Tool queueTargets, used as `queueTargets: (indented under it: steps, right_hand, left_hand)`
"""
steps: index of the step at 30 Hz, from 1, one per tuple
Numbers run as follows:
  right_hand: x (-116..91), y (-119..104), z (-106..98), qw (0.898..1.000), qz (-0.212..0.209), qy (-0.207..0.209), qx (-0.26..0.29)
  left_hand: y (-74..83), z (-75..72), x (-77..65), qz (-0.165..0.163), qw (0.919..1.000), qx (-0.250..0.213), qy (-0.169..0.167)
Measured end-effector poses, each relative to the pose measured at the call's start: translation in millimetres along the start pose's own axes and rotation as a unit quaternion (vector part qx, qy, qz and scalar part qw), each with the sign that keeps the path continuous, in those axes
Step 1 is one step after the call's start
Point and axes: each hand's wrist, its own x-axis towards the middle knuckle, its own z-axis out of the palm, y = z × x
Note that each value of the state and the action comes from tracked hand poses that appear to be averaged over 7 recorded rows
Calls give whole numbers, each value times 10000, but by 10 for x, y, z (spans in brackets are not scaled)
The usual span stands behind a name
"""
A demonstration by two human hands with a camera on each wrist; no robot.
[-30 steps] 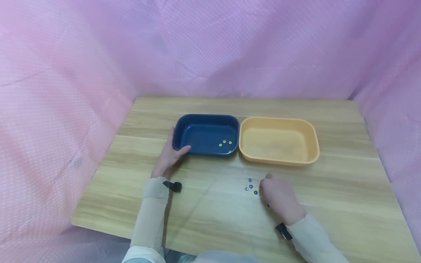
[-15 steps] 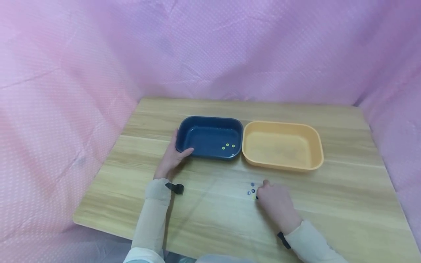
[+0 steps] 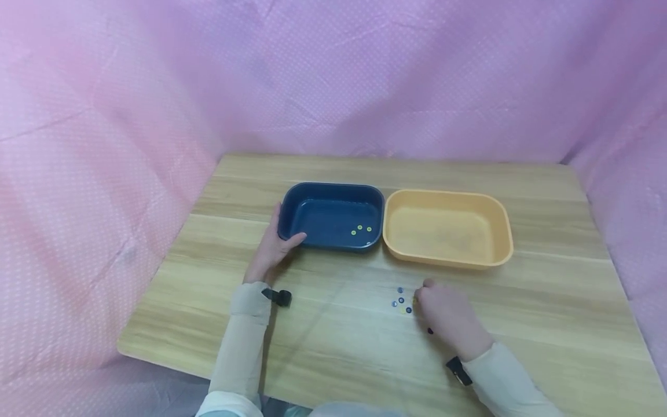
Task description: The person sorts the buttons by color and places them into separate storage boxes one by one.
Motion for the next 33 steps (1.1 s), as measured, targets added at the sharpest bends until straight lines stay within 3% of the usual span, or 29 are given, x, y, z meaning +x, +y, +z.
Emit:
queueTargets:
  steps: [11,16,20,24,27,28,30,33]
  right_hand:
    - [22,-134,45,9952,-396,-157,-882]
    - [37,-202,128,9861,-758,286,-1454]
    - [32,-215,150,9856,-799,339,-1455]
    - [18,-122,105,9975,-432,-134,-546]
    - [43,-41,5,9955,73,-424,844]
    - [65,-17,-35,9886,216,-488,1408]
    - [137,14,-136,9643,577,-535,2528]
    - [282,40,-272,9125,1170,-629,3870]
  left_hand:
    - [-17,-2,8,30,10000,-24,-27]
    - [-17,2,15,50,10000,-41,32]
    - [-11,9,8,37,10000,49,-21]
    - [-2,20,-11,9,9999,70,-89]
    - [5,20,-22,-19,9999,47,-96]
    - [7,17,-25,-28,10000,39,-83]
    - [9,7,-32,-29,10000,45,-62]
    - [4,-3,-46,7,10000,61,-4]
